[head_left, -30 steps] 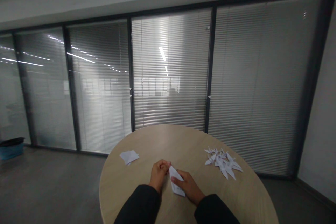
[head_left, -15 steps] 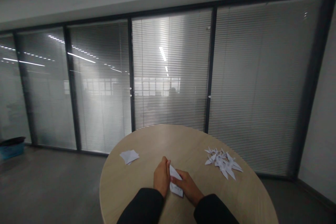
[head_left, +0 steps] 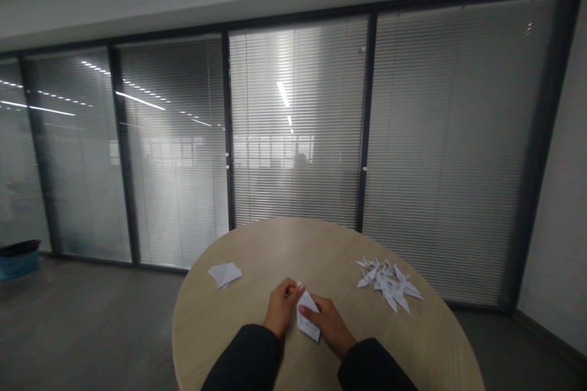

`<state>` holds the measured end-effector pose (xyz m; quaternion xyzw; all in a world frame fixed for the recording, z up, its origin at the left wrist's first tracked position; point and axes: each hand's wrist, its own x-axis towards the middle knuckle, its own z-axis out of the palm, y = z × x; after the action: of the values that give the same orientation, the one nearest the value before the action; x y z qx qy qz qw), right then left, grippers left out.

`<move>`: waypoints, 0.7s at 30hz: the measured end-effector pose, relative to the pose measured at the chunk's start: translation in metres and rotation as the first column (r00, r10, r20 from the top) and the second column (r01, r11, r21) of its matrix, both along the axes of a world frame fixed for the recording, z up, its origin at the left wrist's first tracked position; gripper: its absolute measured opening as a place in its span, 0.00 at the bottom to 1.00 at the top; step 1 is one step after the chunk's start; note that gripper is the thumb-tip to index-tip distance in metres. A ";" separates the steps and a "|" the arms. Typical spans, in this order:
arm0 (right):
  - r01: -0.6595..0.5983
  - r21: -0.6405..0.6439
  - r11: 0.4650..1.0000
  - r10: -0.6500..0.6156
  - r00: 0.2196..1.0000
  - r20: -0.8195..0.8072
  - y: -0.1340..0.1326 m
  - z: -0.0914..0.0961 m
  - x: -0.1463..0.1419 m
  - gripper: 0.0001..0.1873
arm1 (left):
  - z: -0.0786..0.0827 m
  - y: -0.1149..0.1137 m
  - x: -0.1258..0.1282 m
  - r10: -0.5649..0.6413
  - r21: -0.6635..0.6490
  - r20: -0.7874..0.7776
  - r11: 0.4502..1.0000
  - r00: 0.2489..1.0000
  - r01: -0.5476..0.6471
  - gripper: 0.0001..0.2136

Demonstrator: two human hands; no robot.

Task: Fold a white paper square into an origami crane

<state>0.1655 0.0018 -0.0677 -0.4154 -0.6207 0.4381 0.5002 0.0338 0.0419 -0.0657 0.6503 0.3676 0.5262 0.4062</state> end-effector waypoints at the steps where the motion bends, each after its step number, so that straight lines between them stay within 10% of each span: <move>1: 0.008 -0.002 1.000 -0.008 1.000 0.001 0.000 0.000 0.000 0.25 | 0.000 0.000 0.000 0.004 0.002 -0.011 1.000 1.000 -0.004 0.15; 21: 0.038 -0.022 0.999 -0.039 0.999 -0.009 0.001 0.004 -0.001 0.24 | 0.004 -0.004 -0.003 0.039 0.128 -0.165 0.992 0.986 -0.018 0.13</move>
<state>0.1645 0.0025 -0.0636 -0.4306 -0.6055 0.4371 0.5070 0.0307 0.0377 -0.0615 0.7113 0.3756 0.4978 0.3243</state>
